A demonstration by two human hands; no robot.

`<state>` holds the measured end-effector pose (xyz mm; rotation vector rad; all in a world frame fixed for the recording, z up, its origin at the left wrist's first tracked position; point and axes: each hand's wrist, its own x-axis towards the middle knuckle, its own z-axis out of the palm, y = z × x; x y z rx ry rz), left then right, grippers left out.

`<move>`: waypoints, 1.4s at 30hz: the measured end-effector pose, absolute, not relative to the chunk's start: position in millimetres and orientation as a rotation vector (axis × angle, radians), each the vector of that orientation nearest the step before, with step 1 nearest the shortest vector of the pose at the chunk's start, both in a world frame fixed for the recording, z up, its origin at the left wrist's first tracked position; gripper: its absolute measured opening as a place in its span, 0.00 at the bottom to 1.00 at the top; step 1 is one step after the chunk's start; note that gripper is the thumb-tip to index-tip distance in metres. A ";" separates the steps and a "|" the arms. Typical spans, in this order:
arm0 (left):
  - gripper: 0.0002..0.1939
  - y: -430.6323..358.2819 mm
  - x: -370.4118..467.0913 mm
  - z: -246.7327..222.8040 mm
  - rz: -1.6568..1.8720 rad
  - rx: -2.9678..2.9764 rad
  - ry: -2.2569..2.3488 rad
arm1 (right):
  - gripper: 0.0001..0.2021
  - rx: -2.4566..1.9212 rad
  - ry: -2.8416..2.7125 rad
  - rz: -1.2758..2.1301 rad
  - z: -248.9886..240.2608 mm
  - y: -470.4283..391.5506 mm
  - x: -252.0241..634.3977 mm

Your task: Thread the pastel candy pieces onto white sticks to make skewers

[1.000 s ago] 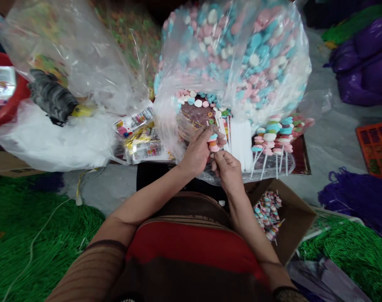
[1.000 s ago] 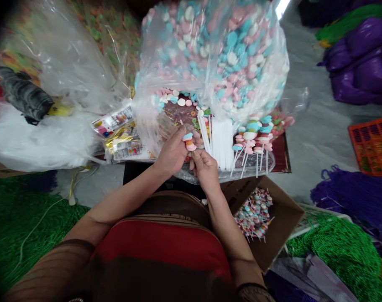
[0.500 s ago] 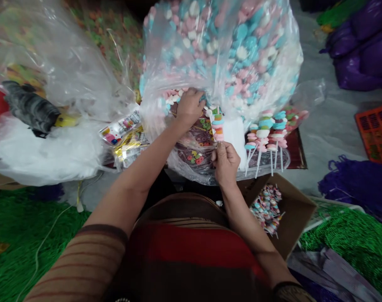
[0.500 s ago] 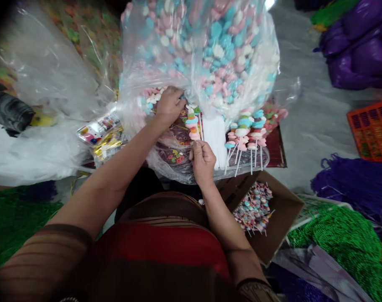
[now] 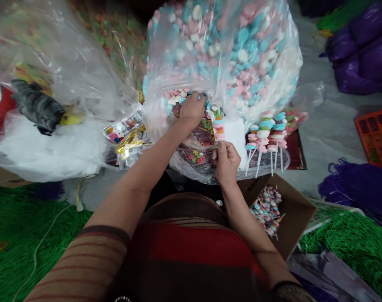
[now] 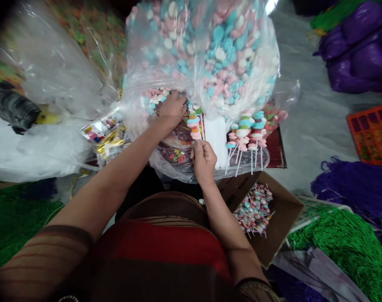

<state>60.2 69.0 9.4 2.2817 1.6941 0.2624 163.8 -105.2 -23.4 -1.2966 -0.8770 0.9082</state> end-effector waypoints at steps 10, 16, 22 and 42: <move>0.20 63.1 35.7 8.2 0.227 2.248 1.747 | 0.24 -1.253 -0.882 0.927 -28.2 -103.2 165.5; 0.09 50.9 12.4 9.4 0.848 1.522 1.552 | 0.24 -1.237 -0.842 0.944 -28.6 -102.6 166.8; 0.08 51.1 -6.9 3.9 1.095 0.999 1.234 | 0.25 -1.237 -0.817 0.952 -24.2 -104.3 165.8; 0.08 80.7 37.2 0.1 0.455 1.940 1.624 | 0.23 -1.237 -0.880 0.942 -31.2 -106.4 167.1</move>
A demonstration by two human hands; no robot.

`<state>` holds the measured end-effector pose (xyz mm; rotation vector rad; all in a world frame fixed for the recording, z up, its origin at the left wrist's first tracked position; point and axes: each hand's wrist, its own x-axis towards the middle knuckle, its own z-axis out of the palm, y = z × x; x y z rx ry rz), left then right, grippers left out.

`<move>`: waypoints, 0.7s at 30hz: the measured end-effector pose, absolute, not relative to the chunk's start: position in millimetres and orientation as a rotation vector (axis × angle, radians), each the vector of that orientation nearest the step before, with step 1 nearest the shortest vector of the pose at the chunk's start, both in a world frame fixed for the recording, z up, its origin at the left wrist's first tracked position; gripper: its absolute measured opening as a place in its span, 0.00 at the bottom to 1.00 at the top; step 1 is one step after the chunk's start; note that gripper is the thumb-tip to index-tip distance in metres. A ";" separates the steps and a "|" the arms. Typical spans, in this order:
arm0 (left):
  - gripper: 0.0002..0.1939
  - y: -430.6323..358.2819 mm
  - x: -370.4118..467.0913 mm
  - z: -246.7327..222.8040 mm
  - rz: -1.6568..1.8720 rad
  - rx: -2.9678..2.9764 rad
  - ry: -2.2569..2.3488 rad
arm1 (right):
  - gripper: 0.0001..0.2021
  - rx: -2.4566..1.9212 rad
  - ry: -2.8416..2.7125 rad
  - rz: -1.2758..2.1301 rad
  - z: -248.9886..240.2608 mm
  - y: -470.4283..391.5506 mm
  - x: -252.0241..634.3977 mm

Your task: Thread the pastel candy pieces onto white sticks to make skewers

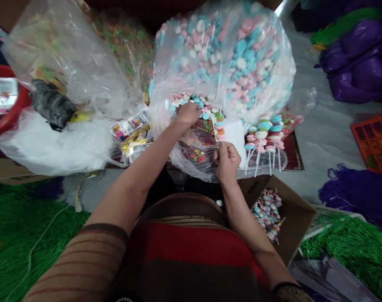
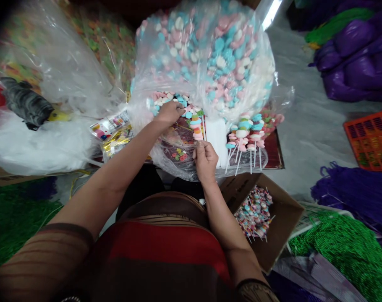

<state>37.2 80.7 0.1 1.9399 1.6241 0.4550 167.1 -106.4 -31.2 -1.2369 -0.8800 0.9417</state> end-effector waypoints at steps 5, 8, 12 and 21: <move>0.09 72.3 37.6 -3.2 0.343 2.119 1.703 | 0.24 -1.242 -0.879 0.937 -29.9 -106.2 166.7; 0.09 60.6 34.7 -6.0 0.412 2.232 1.654 | 0.23 -1.228 -0.888 0.925 -30.9 -105.9 166.9; 0.08 46.2 33.8 -0.8 0.625 2.060 1.607 | 0.22 -1.225 -0.918 0.906 -32.0 -105.8 167.8; 0.11 -1.5 17.7 14.8 0.994 0.907 1.002 | 0.24 -1.229 -0.905 1.049 -10.3 -114.9 162.6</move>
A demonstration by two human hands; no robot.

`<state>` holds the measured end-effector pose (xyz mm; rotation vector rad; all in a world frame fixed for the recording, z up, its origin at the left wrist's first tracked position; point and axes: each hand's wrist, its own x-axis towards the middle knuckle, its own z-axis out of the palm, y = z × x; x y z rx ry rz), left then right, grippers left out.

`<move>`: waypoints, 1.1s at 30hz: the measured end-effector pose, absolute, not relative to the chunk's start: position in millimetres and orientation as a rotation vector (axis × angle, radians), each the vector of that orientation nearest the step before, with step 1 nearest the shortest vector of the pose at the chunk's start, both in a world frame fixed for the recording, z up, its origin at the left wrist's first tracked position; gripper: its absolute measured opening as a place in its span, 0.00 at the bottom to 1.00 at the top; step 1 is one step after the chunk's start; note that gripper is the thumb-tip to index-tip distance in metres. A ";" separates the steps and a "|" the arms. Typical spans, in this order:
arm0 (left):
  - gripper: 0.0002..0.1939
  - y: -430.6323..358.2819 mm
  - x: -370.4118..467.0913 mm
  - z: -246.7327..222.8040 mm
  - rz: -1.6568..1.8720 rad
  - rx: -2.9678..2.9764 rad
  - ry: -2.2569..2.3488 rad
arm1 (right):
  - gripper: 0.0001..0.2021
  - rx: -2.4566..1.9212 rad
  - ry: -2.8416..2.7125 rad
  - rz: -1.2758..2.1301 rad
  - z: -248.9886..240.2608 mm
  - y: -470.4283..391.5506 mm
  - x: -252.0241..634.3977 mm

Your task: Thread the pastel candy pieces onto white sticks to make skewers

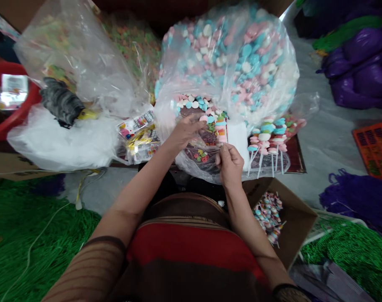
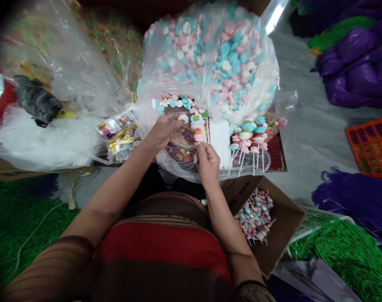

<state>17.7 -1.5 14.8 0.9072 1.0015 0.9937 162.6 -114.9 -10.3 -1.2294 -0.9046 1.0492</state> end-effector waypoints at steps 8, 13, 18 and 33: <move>0.15 -13.3 9.4 5.6 1.069 0.821 0.904 | 0.21 -1.287 -0.941 1.075 5.7 -129.3 165.0; 0.12 -14.3 10.0 12.5 1.025 0.779 0.885 | 0.18 -1.337 -1.007 1.086 4.0 -133.7 170.0; 0.13 -18.4 9.9 14.4 1.003 0.732 0.812 | 0.17 -1.361 -1.070 0.998 -0.7 -131.8 171.2; 0.14 -15.4 5.7 0.0 1.113 0.765 0.836 | 0.24 -1.434 -0.984 1.105 -0.9 -133.1 170.1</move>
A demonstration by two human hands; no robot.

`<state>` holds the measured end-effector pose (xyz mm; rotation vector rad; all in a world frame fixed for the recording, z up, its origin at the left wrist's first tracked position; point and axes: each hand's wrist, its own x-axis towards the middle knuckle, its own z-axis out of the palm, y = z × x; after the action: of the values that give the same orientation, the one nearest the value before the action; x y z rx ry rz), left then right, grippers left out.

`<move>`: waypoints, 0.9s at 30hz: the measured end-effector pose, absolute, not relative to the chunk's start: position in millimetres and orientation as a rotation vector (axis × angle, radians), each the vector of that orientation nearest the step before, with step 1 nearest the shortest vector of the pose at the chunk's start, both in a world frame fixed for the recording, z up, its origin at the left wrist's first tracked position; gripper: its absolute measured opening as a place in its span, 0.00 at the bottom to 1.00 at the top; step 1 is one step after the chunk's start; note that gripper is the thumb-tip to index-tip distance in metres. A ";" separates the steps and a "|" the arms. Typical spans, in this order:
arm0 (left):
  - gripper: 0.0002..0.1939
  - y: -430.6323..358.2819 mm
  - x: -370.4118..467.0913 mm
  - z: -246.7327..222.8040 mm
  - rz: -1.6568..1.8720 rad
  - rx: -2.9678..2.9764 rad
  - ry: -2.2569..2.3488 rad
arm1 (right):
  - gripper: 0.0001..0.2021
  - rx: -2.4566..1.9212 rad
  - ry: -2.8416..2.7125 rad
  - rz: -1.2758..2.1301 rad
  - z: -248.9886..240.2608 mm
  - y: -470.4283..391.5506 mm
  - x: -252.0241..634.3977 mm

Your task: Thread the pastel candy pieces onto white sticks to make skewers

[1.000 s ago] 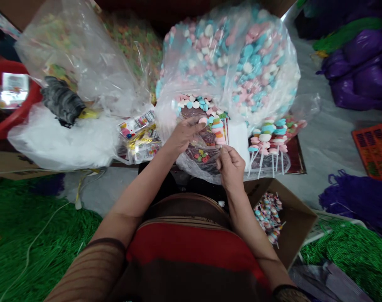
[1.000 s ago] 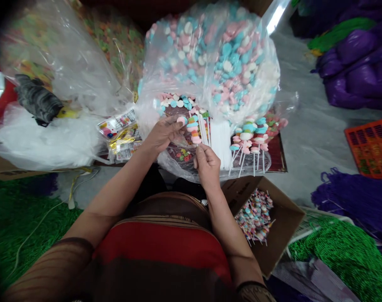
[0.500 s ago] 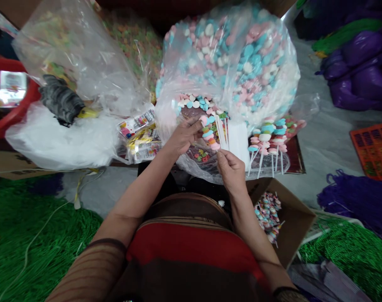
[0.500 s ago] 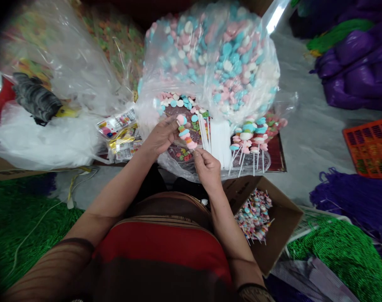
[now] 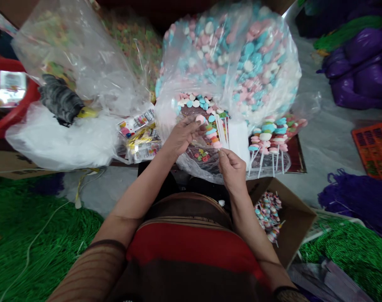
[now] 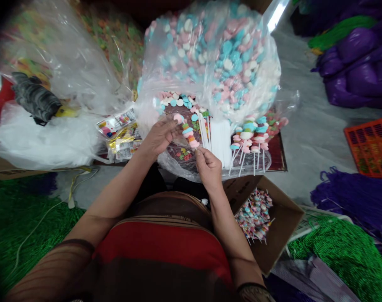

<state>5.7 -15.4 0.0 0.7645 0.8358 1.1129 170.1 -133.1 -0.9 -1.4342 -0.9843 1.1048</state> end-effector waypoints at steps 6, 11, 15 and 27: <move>0.09 -16.0 9.7 -6.2 1.242 0.933 1.055 | 0.21 -1.452 -1.096 1.067 -2.2 -134.1 167.8; 0.12 -13.8 8.8 -10.8 1.269 1.102 1.173 | 0.20 -1.463 -1.152 1.080 -2.7 -133.6 168.9; 0.15 -12.6 6.3 -16.9 1.257 1.192 1.229 | 0.21 -1.484 -1.157 1.098 -2.9 -132.8 170.5; 0.17 -15.3 8.8 -13.9 1.226 1.080 1.297 | 0.24 -1.503 -1.030 1.264 1.5 -131.6 169.9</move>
<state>8.8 -15.3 -13.9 1.0799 1.2970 1.2263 169.9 -131.6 1.5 -1.5026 -1.0295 1.2637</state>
